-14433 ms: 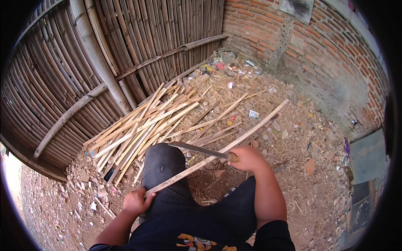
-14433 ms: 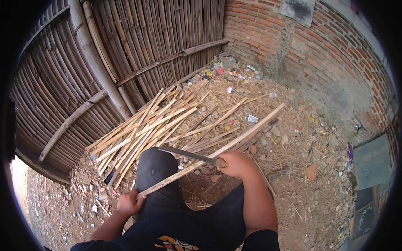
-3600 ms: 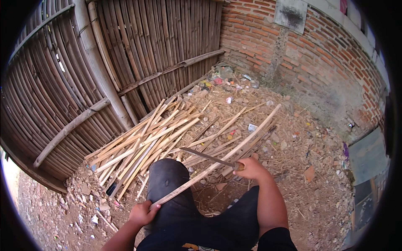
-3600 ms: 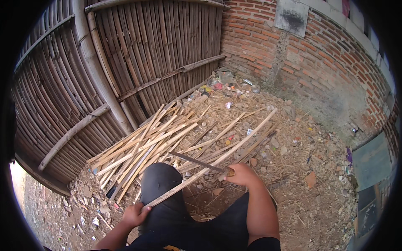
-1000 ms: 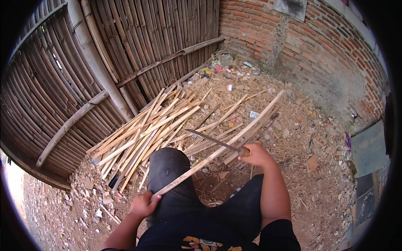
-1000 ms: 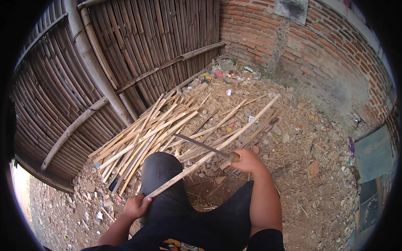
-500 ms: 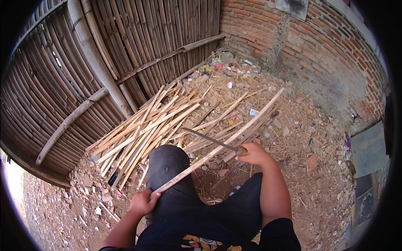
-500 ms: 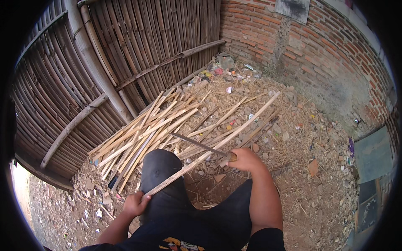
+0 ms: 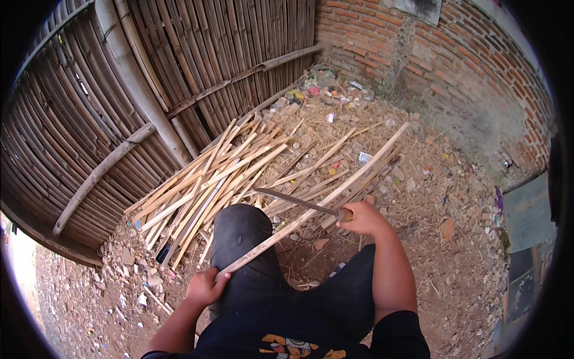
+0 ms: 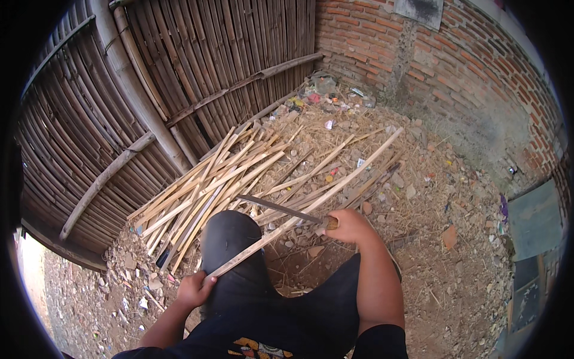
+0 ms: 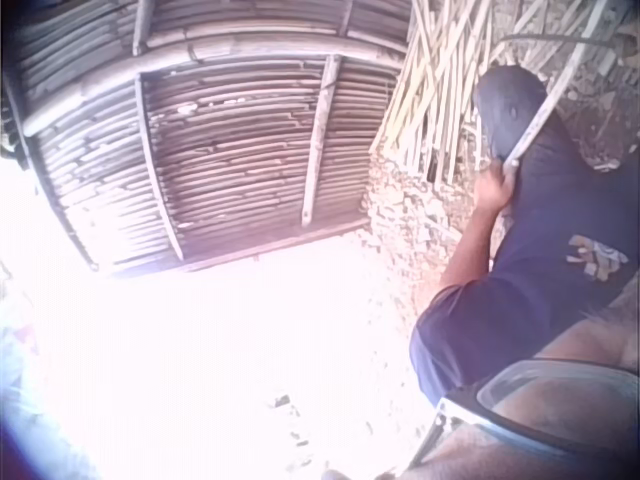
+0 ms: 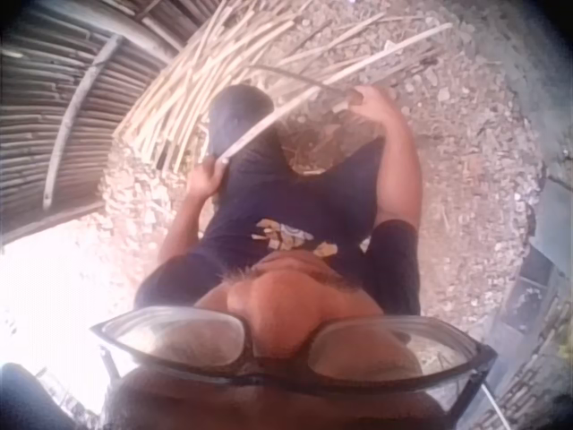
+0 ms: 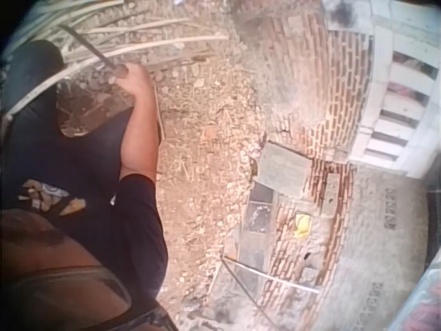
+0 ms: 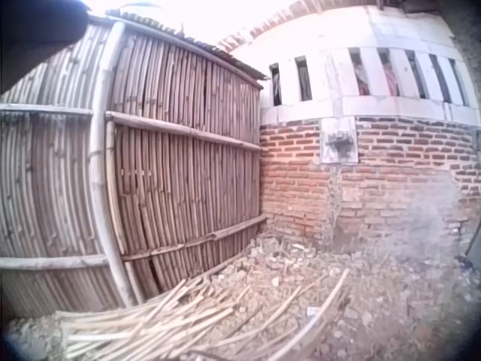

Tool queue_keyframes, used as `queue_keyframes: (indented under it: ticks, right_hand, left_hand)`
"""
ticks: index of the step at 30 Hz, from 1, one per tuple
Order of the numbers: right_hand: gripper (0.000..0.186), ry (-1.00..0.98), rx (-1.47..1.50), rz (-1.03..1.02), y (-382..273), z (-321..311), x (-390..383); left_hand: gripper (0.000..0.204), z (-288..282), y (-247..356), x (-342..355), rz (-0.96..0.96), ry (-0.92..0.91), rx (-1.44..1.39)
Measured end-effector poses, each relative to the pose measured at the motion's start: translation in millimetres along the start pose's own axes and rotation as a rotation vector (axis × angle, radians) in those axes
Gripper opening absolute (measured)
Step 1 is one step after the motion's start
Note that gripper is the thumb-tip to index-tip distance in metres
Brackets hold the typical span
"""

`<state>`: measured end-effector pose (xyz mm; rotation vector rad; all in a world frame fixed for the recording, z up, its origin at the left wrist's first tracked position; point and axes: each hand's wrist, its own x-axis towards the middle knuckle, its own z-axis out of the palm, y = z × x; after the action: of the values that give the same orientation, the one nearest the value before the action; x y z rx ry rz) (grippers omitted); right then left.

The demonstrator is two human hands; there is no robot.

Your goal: The person uses a curved blade to shave off strips of bark and wood from a thin wooden pole, while sitting in an outdoor workshop area.

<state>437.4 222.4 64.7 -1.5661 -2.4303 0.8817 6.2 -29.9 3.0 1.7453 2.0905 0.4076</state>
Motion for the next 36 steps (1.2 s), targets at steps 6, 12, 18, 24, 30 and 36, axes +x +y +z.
queue_keyframes:
  ticks: [6,12,18,24,30,36]
  right_hand:
    - [0.049,0.02,-0.01,-0.014,3.5,-2.3,-0.6]
    - [0.051,0.014,-0.016,0.003,1.8,-0.3,0.5]
    - [0.049,0.014,0.012,0.016,-2.7,-3.7,-1.6]
    - [0.048,0.017,0.007,-0.001,1.0,-1.6,-0.9]
    - [0.049,0.016,-0.009,-0.01,1.6,-1.1,-0.3]
    - [0.048,0.015,-0.003,-0.01,2.6,-1.4,-0.1]
  left_hand:
    - [0.052,-0.5,1.5,-0.5,-0.006,0.006,0.008]
    - [0.053,0.6,0.8,-0.2,-0.013,0.006,-0.004]
    - [0.054,-0.1,1.0,-0.2,-0.018,-0.006,-0.001]
    - [0.054,-0.1,2.0,-1.2,-0.008,0.01,0.001]
    - [0.052,0.9,1.9,-1.0,0.007,0.028,-0.002]
    - [0.05,1.2,0.9,-0.9,0.014,0.034,0.009]
